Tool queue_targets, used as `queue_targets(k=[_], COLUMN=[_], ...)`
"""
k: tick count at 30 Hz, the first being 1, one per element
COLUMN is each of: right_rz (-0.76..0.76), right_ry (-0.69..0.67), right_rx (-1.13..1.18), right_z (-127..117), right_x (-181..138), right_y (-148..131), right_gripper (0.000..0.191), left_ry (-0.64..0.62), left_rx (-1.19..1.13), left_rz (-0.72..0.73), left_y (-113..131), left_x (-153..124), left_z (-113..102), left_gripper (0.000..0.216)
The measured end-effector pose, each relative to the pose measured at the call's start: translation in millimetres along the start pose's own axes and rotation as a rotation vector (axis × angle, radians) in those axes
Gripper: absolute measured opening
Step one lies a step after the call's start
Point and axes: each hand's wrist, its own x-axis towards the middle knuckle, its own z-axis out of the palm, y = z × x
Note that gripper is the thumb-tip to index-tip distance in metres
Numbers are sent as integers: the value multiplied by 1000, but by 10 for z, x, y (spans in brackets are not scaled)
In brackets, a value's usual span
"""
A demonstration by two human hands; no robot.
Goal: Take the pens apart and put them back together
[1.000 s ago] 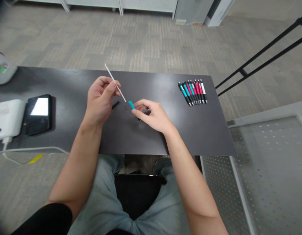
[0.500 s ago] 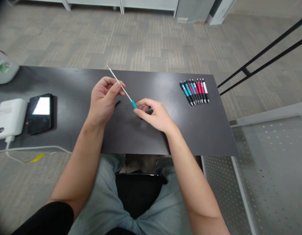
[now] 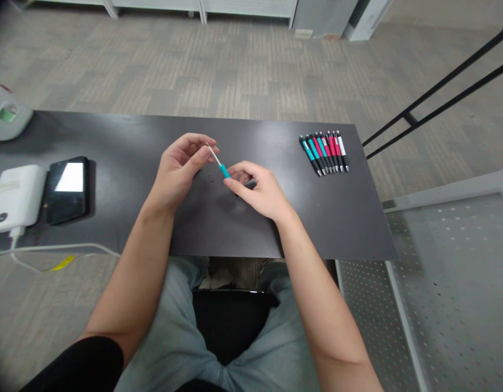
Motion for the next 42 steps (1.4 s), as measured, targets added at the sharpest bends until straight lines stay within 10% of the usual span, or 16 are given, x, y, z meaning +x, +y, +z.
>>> queue_targets(k=[14,25,35,42], right_rz=[26,4,2,-61], right_ry=[13,57,42,-29], right_rx=[-63,-17,-67,-174], right_z=[12,-5,-60,-83], right_x=[-11,9,-4,-18], right_y=[0,57,127,122], right_gripper=[55,54,38,19], left_ry=[11,64,17,265], left_rx=[3,872,606,3], left_rz=[-118,-52,-64,-66], left_y=[141,-155,-281,-124], left_x=[5,-168,-128,17], left_z=[0,-290,-289,-301], left_gripper=[59,25,47,65])
